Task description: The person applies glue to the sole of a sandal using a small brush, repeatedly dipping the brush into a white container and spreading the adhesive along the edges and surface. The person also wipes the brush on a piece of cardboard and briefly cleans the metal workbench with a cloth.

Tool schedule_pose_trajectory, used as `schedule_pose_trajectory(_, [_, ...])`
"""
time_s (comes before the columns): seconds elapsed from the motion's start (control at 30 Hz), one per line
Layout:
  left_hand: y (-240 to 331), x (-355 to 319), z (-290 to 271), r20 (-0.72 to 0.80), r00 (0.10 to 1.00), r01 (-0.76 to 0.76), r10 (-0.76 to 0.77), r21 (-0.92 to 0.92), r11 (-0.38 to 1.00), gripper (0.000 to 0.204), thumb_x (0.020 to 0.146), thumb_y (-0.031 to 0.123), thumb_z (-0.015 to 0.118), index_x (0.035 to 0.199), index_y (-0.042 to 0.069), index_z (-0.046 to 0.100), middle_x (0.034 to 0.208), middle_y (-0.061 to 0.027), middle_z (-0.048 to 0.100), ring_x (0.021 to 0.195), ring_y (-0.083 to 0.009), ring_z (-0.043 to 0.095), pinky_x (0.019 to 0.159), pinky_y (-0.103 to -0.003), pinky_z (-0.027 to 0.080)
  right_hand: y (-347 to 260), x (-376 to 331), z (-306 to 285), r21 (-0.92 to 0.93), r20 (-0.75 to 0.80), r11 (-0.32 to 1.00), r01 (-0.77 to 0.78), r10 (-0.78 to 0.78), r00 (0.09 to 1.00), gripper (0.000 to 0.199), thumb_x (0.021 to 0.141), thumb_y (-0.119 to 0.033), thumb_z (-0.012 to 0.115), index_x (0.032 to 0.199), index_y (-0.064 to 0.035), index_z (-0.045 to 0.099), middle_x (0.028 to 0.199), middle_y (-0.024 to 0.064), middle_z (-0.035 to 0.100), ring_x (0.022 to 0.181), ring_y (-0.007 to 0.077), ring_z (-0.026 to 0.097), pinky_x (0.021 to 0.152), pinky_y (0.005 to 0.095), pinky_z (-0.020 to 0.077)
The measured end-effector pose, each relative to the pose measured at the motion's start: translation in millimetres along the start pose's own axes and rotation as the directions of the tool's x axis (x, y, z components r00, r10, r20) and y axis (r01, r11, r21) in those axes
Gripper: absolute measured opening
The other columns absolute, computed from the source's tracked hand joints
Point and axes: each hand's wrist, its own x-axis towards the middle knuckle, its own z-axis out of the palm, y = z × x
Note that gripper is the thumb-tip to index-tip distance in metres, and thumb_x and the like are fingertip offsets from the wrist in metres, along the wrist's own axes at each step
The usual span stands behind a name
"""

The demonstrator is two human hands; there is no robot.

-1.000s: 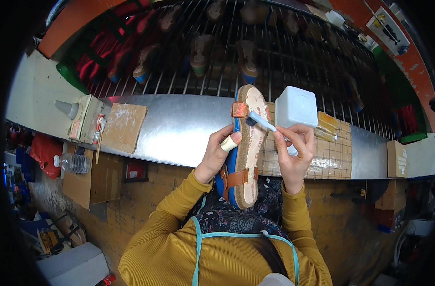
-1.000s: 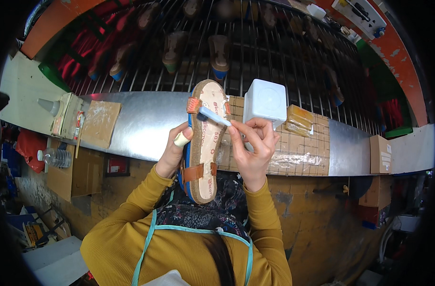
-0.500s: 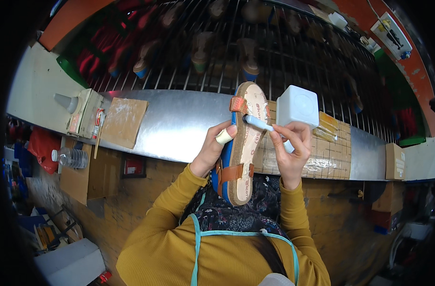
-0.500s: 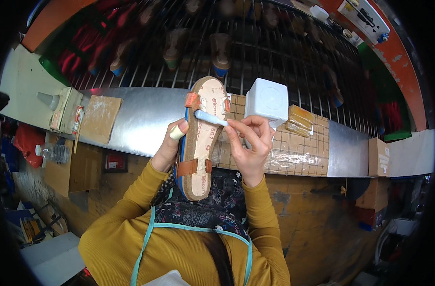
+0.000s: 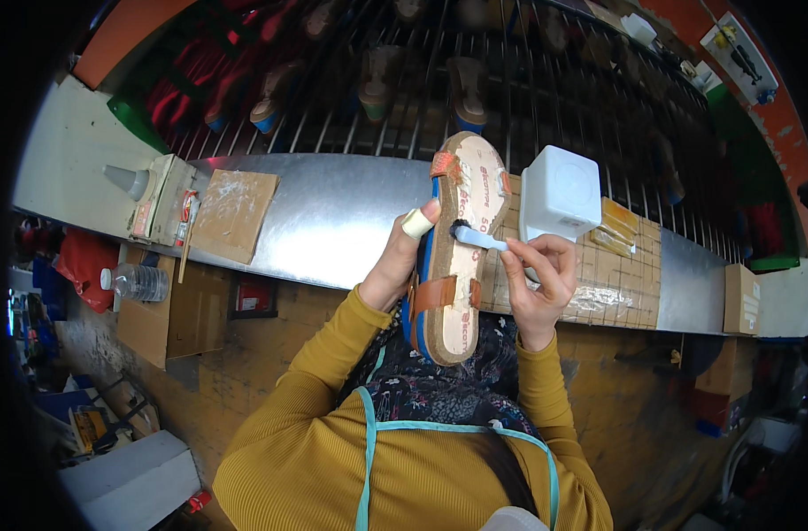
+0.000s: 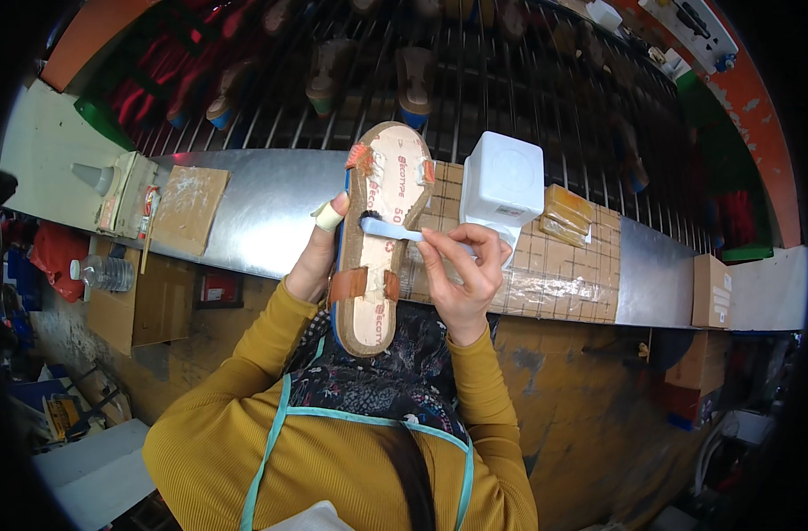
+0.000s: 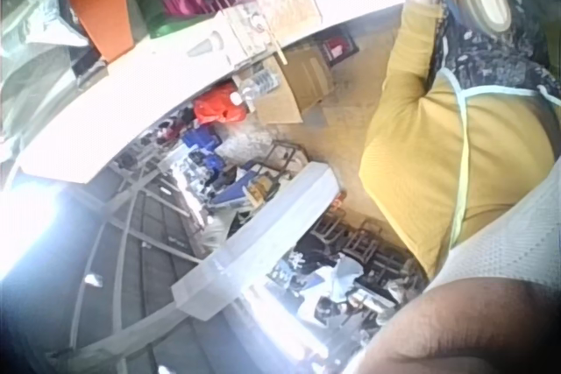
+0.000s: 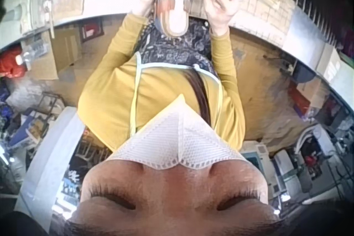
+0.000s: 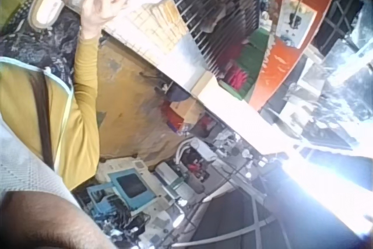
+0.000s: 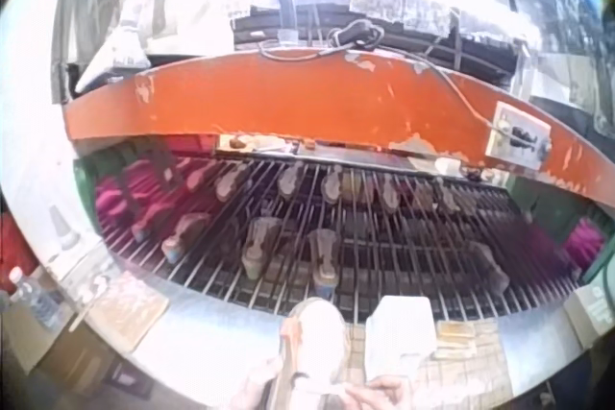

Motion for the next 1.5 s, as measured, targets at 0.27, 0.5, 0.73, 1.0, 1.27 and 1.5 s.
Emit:
schedule_pose_trajectory(0.27, [2, 12, -4, -0.021, 0.998, -0.056, 0.056, -0.009, 0.998, 0.068, 0.092, 0.057, 0.051, 0.115, -0.007, 0.059, 0.1, -0.0157, 0.067, 0.084, -0.0161, 0.068, 0.073, -0.027, 0.058, -3, -3, -3, -0.031, 0.02, 0.997, 0.064, -0.063, 0.998, 0.023, 0.069, -0.009, 0.082, 0.092, -0.0108, 0.076, 0.087, 0.0027, 0.057, 0.074, 0.0136, 0.053, 0.077, 0.0298, 0.0297])
schedule_pose_trajectory(0.5, [10, 18, -7, 0.002, 0.997, -0.08, 0.08, -0.008, 0.997, 0.067, 0.092, 0.056, 0.052, 0.115, -0.006, 0.059, 0.1, -0.0166, 0.068, 0.084, -0.0177, 0.069, 0.074, -0.027, 0.058, -11, 3, -10, -0.038, 0.103, 0.995, 0.092, -0.088, 0.991, 0.022, 0.069, -0.009, 0.081, 0.091, -0.0111, 0.077, 0.088, 0.0022, 0.057, 0.071, 0.0131, 0.052, 0.076, 0.03, 0.0297])
schedule_pose_trajectory(0.73, [14, 19, -5, 0.051, 0.997, -0.062, 0.065, -0.066, 0.996, 0.071, 0.091, 0.057, 0.052, 0.125, -0.005, 0.053, 0.108, -0.0174, 0.066, 0.09, -0.0186, 0.069, 0.078, -0.029, 0.058, -6, 26, -15, 0.154, 0.131, 0.988, 0.002, -0.022, 0.991, 0.019, 0.073, -0.006, 0.08, 0.092, -0.0068, 0.076, 0.09, 0.0031, 0.056, 0.07, 0.0123, 0.053, 0.065, 0.0257, 0.0406])
schedule_pose_trajectory(1.0, [23, 10, 0, -0.024, 0.996, -0.094, 0.091, -0.147, 0.985, 0.077, 0.087, 0.061, 0.055, 0.13, -0.004, 0.05, 0.113, -0.0181, 0.064, 0.094, -0.0194, 0.068, 0.081, -0.031, 0.058, -8, 24, -6, 0.028, 0.15, 0.998, -0.05, 0.045, 0.988, 0.014, 0.078, -0.012, 0.079, 0.09, -0.0062, 0.076, 0.088, 0.0021, 0.056, 0.061, 0.0093, 0.049, 0.068, 0.0263, 0.035])
schedule_pose_trajectory(1.27, [17, 14, -21, -0.101, 0.976, -0.203, 0.195, -0.078, 0.976, 0.068, 0.09, 0.057, 0.054, 0.119, -0.004, 0.057, 0.101, -0.0145, 0.068, 0.085, -0.0177, 0.069, 0.077, -0.029, 0.057, -29, -9, -3, 0.248, 0.228, 0.937, -0.247, 0.191, 0.955, 0.013, 0.08, -0.003, 0.075, 0.092, 0.0004, 0.074, 0.091, 0.0045, 0.054, 0.067, 0.0072, 0.053, 0.057, 0.0211, 0.0421])
schedule_pose_trajectory(1.5, [16, 12, -31, -0.023, 0.988, -0.152, 0.153, 0.03, 0.988, 0.08, 0.088, 0.063, 0.052, 0.135, -0.001, 0.045, 0.122, -0.018, 0.06, 0.106, -0.0214, 0.064, 0.089, -0.034, 0.055, -31, -8, 6, 0.058, 0.128, 0.99, -0.129, 0.121, 0.984, 0.016, 0.077, -0.008, 0.078, 0.093, -0.0049, 0.076, 0.093, 0.0056, 0.056, 0.066, 0.0096, 0.054, 0.075, 0.0259, 0.0375])
